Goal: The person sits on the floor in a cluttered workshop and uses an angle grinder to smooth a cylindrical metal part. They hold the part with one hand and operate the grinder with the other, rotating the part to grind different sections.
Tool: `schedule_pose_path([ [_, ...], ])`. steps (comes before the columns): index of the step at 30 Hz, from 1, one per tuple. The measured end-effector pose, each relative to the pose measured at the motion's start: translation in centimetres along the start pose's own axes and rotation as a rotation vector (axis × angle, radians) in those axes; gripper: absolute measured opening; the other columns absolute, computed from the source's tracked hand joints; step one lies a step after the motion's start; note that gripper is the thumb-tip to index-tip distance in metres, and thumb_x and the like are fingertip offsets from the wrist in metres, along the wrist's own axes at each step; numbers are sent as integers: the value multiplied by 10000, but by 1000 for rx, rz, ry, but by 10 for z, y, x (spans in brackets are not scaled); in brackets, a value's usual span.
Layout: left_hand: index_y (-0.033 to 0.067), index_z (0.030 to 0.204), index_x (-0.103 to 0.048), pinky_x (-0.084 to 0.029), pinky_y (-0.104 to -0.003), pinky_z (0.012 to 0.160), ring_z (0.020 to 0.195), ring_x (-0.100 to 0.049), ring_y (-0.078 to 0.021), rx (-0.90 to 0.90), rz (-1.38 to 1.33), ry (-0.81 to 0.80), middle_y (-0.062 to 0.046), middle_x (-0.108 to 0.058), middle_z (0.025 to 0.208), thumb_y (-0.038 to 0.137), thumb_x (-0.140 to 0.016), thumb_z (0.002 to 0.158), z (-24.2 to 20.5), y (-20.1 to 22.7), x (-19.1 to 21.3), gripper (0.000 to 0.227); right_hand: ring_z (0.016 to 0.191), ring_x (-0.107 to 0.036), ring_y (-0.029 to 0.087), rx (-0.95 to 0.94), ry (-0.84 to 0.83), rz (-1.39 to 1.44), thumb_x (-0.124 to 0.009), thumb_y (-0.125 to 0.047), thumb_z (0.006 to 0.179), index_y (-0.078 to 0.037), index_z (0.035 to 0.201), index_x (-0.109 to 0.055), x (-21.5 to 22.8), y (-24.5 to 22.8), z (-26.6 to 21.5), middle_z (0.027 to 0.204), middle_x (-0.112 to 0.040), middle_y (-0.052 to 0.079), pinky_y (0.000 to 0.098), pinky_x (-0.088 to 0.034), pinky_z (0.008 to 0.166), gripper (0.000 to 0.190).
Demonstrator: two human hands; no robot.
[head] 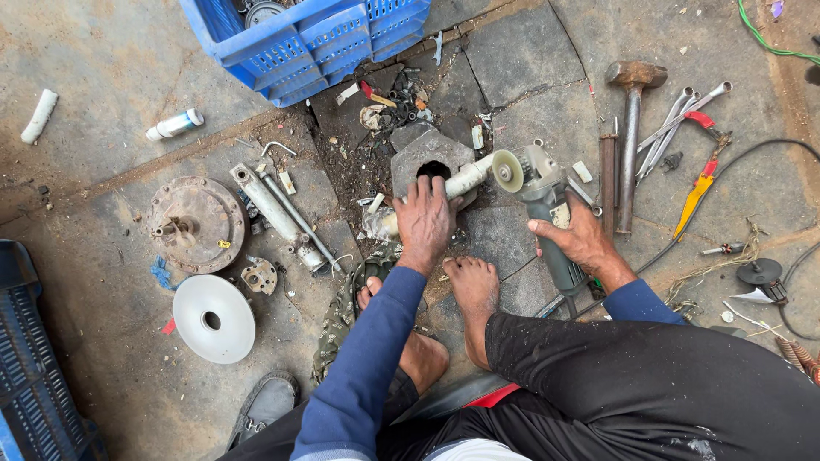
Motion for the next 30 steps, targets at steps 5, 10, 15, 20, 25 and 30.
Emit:
schedule_pose_path([
  [5, 90, 1239, -545, -512, -594, 923, 1114, -587, -278, -12, 181, -55, -99, -561, 1138, 396, -644, 947, -8, 6, -21, 434, 626, -747, 217, -43, 14, -184, -765, -414, 793, 47, 1390, -427, 2, 11, 3, 950, -724, 179, 384, -639, 634, 827],
  [10, 48, 1158, -556, -535, -537, 788, 1022, -602, -305, -54, 81, -41, -165, -566, 1135, 548, -656, 897, -10, -5, -17, 573, 664, -753, 216, -5, 9, -192, -773, -432, 796, 51, 1326, -494, 3, 22, 4, 895, -737, 151, 386, -616, 702, 769],
  [15, 57, 1196, -569, -538, -494, 751, 994, -618, -287, -20, 46, -38, -137, -586, 1128, 531, -644, 956, -5, -11, -13, 537, 687, -760, 214, 6, 16, -202, -768, -420, 808, 33, 1272, -538, 5, 23, 3, 795, -744, 103, 374, -594, 742, 687],
  [20, 63, 1246, -569, -530, -498, 766, 962, -605, -263, -53, 127, 5, -141, -587, 1114, 499, -636, 986, 8, -8, -11, 512, 699, -745, 199, -27, 9, -190, -759, -414, 815, 33, 1258, -561, 4, 27, 3, 793, -742, 134, 377, -598, 719, 660],
  [25, 96, 1313, -554, -492, -487, 775, 1001, -600, -283, -106, 133, 84, -127, -594, 1146, 515, -629, 909, 17, -3, 3, 587, 903, -733, 293, 109, 54, -291, -789, -464, 808, 79, 1366, -505, 9, 25, 9, 980, -741, 210, 436, -564, 854, 828],
  [30, 69, 1302, -554, -482, -486, 761, 1024, -602, -290, -118, 79, 65, -123, -592, 1139, 549, -593, 932, 17, -5, 4, 607, 1181, -629, 432, 120, 60, -392, -786, -620, 769, 161, 1443, -391, 12, 37, 18, 1255, -600, 368, 494, -501, 1021, 1105],
])
Point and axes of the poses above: each hand's wrist, its own z-axis towards the middle knuckle, its own x-axis out of the back of the hand, y = z × x, the point moved 5 cm from there along z, towards the middle knuckle
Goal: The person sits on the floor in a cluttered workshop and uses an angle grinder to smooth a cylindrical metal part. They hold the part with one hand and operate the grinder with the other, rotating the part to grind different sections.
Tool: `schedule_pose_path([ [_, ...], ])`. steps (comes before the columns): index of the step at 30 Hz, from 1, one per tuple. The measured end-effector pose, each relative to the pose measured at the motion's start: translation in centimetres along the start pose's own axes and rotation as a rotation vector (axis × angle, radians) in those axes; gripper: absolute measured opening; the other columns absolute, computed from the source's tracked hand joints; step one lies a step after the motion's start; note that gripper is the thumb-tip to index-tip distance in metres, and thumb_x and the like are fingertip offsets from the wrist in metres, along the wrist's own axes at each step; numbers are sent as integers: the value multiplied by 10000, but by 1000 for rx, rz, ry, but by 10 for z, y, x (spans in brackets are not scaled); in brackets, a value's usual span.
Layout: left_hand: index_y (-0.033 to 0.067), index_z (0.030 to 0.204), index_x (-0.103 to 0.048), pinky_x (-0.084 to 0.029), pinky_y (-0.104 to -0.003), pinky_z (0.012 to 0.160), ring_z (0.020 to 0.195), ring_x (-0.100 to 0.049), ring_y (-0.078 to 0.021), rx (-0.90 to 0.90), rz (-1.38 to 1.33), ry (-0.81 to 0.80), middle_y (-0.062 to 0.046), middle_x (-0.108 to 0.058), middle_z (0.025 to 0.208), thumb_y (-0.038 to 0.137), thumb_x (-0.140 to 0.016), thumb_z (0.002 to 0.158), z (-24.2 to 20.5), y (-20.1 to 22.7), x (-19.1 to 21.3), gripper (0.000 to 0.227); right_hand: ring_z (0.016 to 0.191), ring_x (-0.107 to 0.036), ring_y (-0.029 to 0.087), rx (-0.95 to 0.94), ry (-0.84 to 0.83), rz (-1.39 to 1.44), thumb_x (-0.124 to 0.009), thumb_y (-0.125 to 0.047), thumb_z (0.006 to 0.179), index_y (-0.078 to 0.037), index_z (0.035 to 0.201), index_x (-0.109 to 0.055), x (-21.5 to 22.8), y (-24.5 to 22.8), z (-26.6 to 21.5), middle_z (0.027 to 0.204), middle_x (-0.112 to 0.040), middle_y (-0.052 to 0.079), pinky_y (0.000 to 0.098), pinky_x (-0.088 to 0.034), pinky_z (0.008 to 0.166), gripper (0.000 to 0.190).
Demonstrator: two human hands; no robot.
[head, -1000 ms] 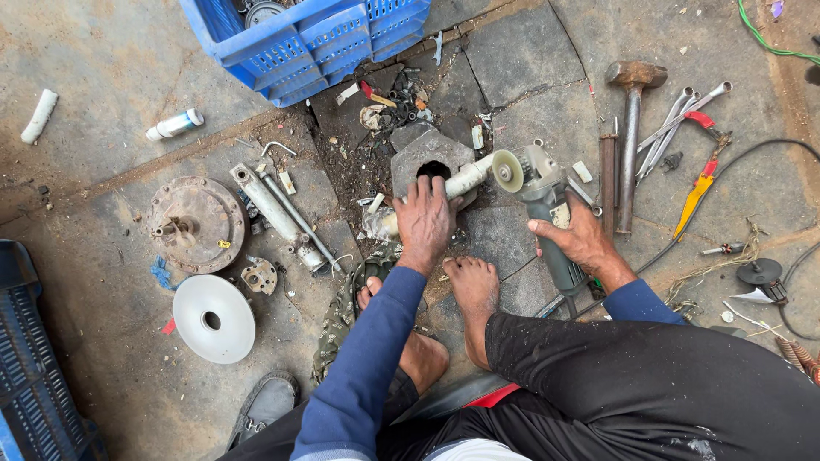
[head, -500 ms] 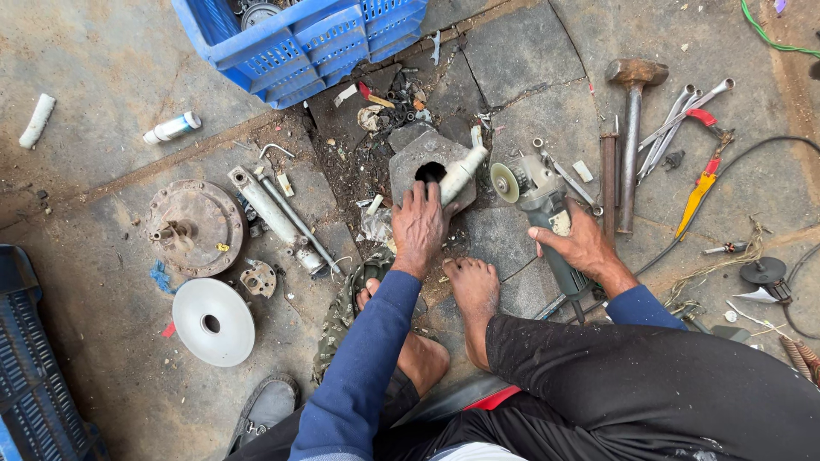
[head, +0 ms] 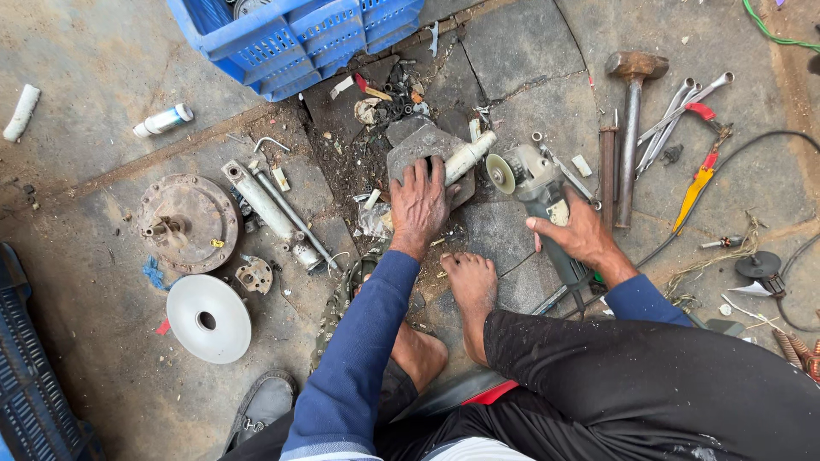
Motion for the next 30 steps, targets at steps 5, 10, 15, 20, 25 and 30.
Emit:
schedule_pose_path([
  [5, 56, 1212, -567, -505, -516, 799, 1019, -628, -285, -41, -2, -61, -124, -621, 1123, 562, -572, 959, 5, -6, -4, 566, 1167, -638, 452, -71, -85, -64, -738, -675, 724, 90, 1453, -436, 5, 0, 17, 1258, -616, 347, 531, -493, 1009, 1099],
  [10, 58, 1166, -581, -540, -527, 780, 959, -663, -293, -57, -3, -77, -127, -648, 1042, 569, -576, 962, 8, -9, -5, 550, 1140, -678, 440, -61, -100, -115, -692, -697, 733, 77, 1338, -550, 14, -12, 27, 1191, -673, 327, 519, -537, 981, 993],
  [15, 65, 1143, -591, -564, -521, 718, 906, -678, -279, -53, 28, -67, -110, -649, 1020, 578, -592, 947, 7, -6, -6, 549, 1150, -648, 485, 3, -79, -151, -680, -697, 807, 123, 1407, -481, 16, -13, 34, 1204, -629, 391, 525, -527, 961, 1036],
  [20, 60, 1142, -595, -570, -510, 699, 896, -676, -267, -55, 27, -55, -100, -634, 1013, 566, -625, 930, 7, -6, -5, 549, 1153, -662, 469, -54, -82, -161, -680, -703, 785, 97, 1407, -504, 17, -15, 34, 1204, -642, 380, 514, -538, 960, 1028],
  [25, 62, 1146, -600, -581, -468, 665, 935, -673, -264, -47, 1, -30, -100, -625, 1030, 544, -642, 913, 6, -6, -6, 537, 1160, -659, 453, -42, -85, -158, -679, -705, 779, 70, 1418, -516, 17, -26, 33, 1219, -650, 354, 505, -527, 964, 1017],
  [30, 62, 1138, -600, -590, -462, 671, 943, -673, -271, -38, -6, -53, -105, -625, 1028, 543, -636, 930, 8, -7, -10, 524, 1170, -650, 469, -44, -83, -179, -687, -704, 786, 75, 1437, -503, 16, -21, 36, 1223, -642, 369, 508, -522, 980, 1032],
])
Point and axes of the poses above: each hand's wrist, its own z-axis towards the middle knuckle, its own x-axis out of the back of the hand, y = z × x, the point moved 5 cm from there along z, towards the middle knuckle
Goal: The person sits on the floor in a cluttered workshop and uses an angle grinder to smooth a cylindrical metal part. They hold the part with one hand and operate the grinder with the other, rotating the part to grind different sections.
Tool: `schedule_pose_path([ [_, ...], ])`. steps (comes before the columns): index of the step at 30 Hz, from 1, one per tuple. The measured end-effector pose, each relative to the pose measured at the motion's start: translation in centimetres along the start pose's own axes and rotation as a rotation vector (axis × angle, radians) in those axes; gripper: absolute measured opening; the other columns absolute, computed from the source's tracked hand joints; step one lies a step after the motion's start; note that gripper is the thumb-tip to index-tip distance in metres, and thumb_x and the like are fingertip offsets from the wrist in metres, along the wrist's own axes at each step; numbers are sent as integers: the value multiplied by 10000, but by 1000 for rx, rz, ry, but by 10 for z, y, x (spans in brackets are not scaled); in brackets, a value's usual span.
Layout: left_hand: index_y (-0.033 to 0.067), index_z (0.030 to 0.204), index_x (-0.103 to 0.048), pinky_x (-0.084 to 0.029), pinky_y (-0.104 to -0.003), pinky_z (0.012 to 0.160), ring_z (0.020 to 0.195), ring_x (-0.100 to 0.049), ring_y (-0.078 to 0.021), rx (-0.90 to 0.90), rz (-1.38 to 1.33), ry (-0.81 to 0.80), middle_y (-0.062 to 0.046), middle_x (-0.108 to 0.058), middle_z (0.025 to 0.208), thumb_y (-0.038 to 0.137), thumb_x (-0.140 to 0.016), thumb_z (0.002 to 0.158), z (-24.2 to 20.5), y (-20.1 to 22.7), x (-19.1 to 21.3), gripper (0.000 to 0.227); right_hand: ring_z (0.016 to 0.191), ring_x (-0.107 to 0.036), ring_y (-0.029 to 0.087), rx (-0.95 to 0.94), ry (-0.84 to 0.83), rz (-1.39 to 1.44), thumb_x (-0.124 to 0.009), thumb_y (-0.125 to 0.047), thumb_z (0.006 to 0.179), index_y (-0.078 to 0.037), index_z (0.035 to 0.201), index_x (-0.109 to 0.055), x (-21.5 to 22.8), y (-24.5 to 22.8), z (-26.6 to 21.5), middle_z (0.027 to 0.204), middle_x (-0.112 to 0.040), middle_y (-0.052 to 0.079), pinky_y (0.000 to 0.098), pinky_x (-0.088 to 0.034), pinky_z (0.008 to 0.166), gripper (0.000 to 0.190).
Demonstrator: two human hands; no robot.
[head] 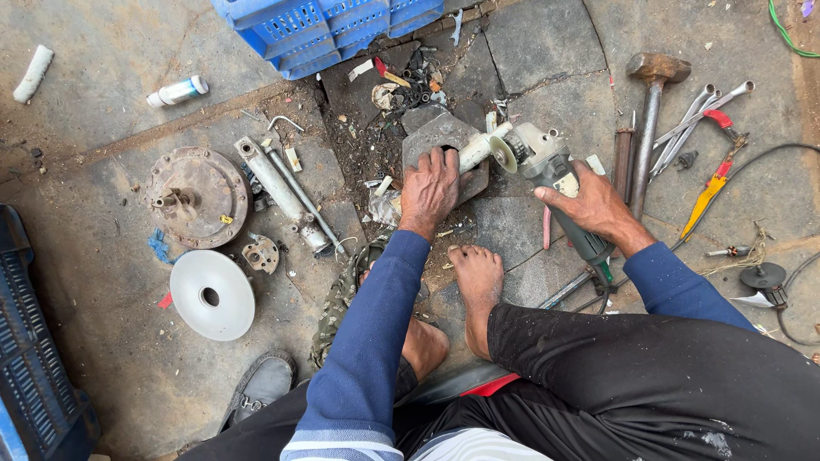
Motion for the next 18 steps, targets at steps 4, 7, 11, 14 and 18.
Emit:
schedule_pose_path([
  [4, 53, 1133, -598, -597, -456, 677, 940, -674, -279, 3, -1, -23, -120, -626, 1028, 546, -625, 942, 1, -1, -3, 530, 1158, -650, 487, -35, 8, -20, -708, -710, 776, 87, 1451, -475, -4, 8, 3, 1226, -623, 390, 519, -537, 956, 1070],
  [7, 57, 1131, -600, -597, -454, 674, 933, -676, -281, 4, -6, 0, -120, -629, 1025, 545, -625, 936, 1, -1, -1, 526, 1148, -654, 489, -33, 10, -26, -709, -714, 769, 85, 1447, -478, -3, 8, 3, 1216, -627, 386, 520, -540, 952, 1073],
  [11, 59, 1133, -600, -595, -454, 677, 926, -676, -283, 11, -9, -2, -119, -628, 1022, 547, -628, 939, -1, -1, -1, 526, 1124, -671, 479, -49, -2, -36, -703, -700, 761, 59, 1423, -521, 0, 2, 2, 1185, -655, 366, 521, -542, 946, 1024],
  [14, 58, 1139, -600, -593, -451, 677, 920, -676, -287, 13, -8, -18, -124, -626, 1021, 548, -628, 946, 0, -1, -3, 527, 1105, -680, 470, -39, -6, -38, -710, -677, 772, 51, 1390, -557, 3, -4, 0, 1168, -670, 354, 520, -541, 937, 967],
  [18, 64, 1141, -606, -586, -445, 661, 895, -676, -286, 4, -14, 28, -120, -625, 1013, 549, -634, 930, -1, -2, -2, 529, 1054, -706, 457, -51, -9, -67, -718, -657, 779, 64, 1366, -562, 7, -10, 0, 1112, -688, 352, 506, -557, 910, 943],
])
Point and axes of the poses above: each hand's wrist, its own z-axis towards the middle knuckle, its own x-axis out of the back of the hand, y = z × x, the point moved 5 cm from there along z, towards the middle knuckle
